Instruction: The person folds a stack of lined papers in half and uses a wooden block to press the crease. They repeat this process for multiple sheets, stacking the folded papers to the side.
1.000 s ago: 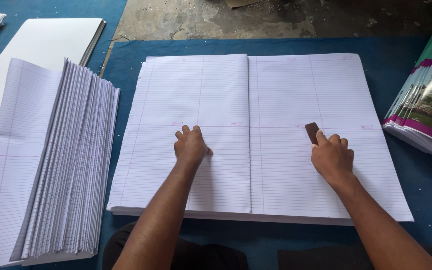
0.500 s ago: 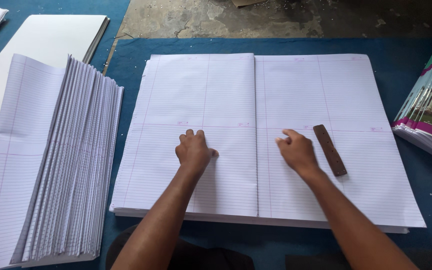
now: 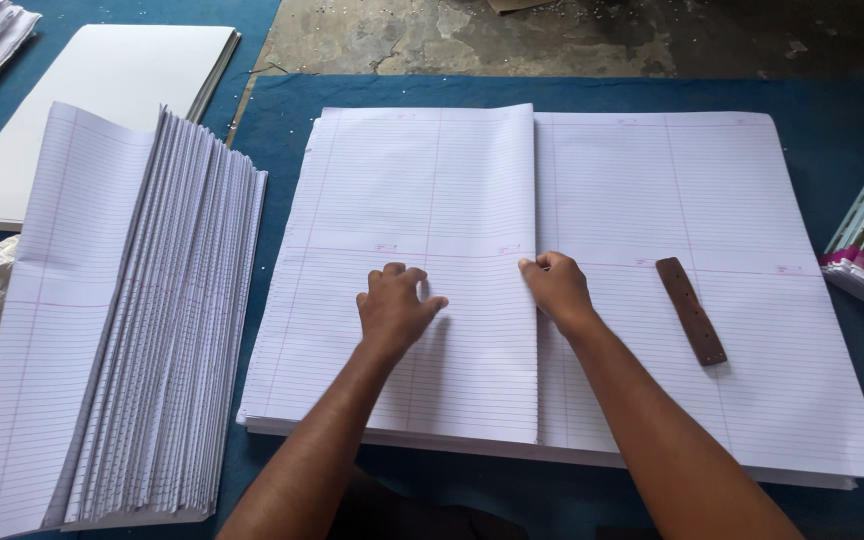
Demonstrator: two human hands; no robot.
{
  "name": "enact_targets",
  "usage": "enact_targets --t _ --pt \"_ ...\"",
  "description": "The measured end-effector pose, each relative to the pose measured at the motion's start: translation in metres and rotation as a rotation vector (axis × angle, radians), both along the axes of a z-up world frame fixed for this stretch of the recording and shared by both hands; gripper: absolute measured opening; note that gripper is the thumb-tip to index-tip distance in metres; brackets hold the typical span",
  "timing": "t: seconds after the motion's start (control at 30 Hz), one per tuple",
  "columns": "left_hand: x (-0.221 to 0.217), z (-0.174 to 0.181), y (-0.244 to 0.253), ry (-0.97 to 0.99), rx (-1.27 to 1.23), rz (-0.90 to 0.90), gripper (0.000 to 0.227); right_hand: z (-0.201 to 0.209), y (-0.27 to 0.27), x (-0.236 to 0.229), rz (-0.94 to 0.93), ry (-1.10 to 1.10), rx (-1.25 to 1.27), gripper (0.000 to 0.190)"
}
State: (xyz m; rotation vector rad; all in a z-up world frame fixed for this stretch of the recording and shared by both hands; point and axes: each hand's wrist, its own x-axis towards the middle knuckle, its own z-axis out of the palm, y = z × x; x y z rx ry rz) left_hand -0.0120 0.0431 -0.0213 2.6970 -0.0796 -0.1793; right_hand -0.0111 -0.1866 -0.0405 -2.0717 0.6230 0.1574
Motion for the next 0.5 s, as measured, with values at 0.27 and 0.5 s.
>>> enact_targets --t 0.27,0.5 --pt "0.033 -0.015 0.051 -0.019 -0.129 0.146 0.045 0.002 0.007 0.0 -0.093 -0.103 0.119 0.026" --pt "0.037 -0.003 0.096 0.085 0.115 0.394 0.051 -0.005 -0.021 0.002 -0.15 -0.208 0.028 0.026"
